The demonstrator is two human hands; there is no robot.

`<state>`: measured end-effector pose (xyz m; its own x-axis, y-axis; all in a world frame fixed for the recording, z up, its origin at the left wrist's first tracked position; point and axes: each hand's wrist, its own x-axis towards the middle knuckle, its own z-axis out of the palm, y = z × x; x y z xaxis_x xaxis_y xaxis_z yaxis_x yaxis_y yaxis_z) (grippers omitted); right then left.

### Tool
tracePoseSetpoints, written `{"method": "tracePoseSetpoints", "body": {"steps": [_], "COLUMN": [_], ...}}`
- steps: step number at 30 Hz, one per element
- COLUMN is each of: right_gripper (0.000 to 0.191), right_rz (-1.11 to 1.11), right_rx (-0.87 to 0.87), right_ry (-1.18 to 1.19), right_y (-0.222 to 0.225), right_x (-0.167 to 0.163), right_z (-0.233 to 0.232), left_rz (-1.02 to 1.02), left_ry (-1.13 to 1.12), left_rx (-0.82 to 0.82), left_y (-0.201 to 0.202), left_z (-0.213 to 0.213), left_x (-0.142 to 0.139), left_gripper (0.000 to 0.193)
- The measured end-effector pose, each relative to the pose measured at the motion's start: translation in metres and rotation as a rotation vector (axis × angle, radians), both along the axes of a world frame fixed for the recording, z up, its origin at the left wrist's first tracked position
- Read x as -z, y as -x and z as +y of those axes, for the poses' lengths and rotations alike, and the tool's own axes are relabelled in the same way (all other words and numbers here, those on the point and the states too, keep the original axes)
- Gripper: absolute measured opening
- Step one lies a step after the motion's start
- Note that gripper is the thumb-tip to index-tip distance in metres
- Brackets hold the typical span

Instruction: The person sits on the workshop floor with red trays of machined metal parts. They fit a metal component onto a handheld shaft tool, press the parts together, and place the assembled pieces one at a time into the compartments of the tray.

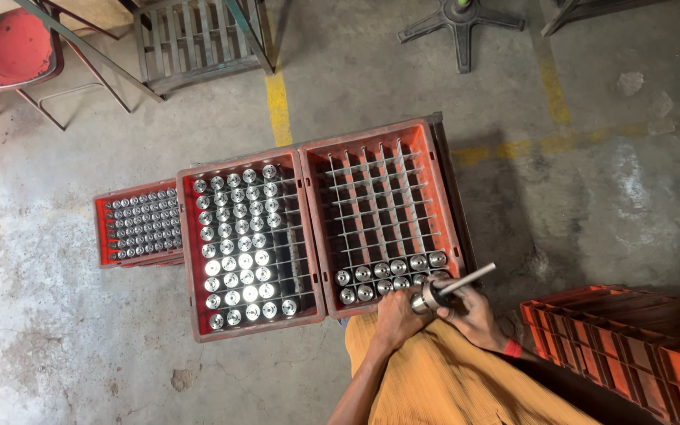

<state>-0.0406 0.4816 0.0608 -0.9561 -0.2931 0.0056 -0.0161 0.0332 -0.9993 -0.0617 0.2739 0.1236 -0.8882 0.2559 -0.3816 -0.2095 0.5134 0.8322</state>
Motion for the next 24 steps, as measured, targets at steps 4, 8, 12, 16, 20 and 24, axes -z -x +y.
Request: {"method": "tracePoseSetpoints", "body": {"steps": [4, 8, 12, 16, 20, 24], "right_gripper": [0.052, 0.046, 0.044, 0.046, 0.044, 0.041], "right_rz": [-0.066, -0.088, -0.335, -0.278, -0.305, -0.37], "right_rx": [-0.163, -0.157, 0.232, 0.378, 0.423, 0.373], "right_ry": [0.081, 0.089, 0.214, 0.23, 0.155, 0.055], "right_y": [0.009, 0.03, 0.027, 0.021, 0.021, 0.011], "right_x": [0.002, 0.021, 0.041, 0.039, 0.026, 0.018], "right_z": [0.004, 0.004, 0.008, 0.018, 0.01, -0.007], "left_rz": [-0.052, -0.049, 0.075, 0.267, 0.544, 0.307], "left_ry": [-0.081, -0.153, 0.134, 0.437, 0.81, 0.852], "left_rx": [0.07, 0.074, -0.036, -0.195, -0.121, 0.053], "left_y": [-0.003, -0.006, -0.012, -0.006, 0.018, 0.038], "left_z": [-0.01, -0.024, -0.053, -0.079, -0.083, -0.087], "left_x": [0.024, 0.042, 0.053, 0.081, 0.125, 0.142], "left_gripper": [0.042, 0.058, 0.08, 0.069, 0.068, 0.046]}}
